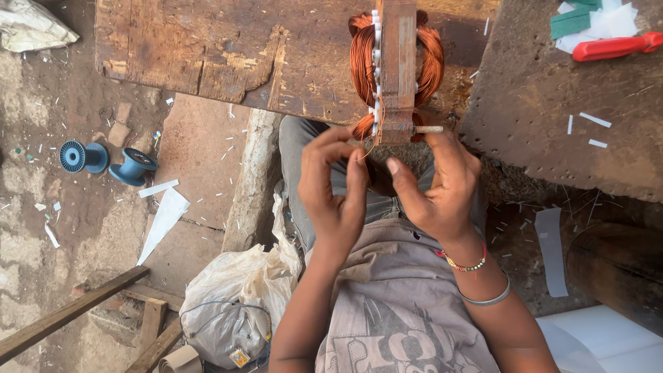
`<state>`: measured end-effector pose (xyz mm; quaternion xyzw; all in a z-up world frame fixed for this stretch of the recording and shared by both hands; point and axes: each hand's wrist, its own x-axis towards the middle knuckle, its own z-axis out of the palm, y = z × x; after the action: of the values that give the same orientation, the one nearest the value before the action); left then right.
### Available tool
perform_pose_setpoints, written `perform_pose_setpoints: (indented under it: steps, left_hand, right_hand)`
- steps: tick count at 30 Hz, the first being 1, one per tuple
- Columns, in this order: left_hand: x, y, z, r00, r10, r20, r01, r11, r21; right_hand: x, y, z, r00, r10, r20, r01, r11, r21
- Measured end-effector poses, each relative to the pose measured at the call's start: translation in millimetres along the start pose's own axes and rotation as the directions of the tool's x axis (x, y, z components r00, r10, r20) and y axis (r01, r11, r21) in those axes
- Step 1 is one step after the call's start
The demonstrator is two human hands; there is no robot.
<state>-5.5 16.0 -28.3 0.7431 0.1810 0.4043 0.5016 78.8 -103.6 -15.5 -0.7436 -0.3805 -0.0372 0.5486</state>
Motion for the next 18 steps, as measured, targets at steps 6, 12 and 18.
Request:
perform_pose_setpoints:
  steps: [6,12,18]
  left_hand:
    - [4.3,-5.5,-1.0,0.998,0.023,0.065,-0.024,1.000,0.018]
    - [5.6,-7.6,-2.0,0.980,-0.195,0.023,0.195,0.952,-0.235]
    - [-40.9,20.1,-10.0,0.972,-0.129,0.197,0.146,0.986,-0.078]
  right_hand:
    - [21.1,-0.6,-1.2,0.996,-0.052,0.073,0.063,0.986,-0.155]
    - [32.0,-0.1,2.7,0.990,-0.136,0.034,0.139,0.984,-0.110]
    - [27.8,1.3,11.5,0.994,-0.101,-0.052,0.092,0.984,-0.154]
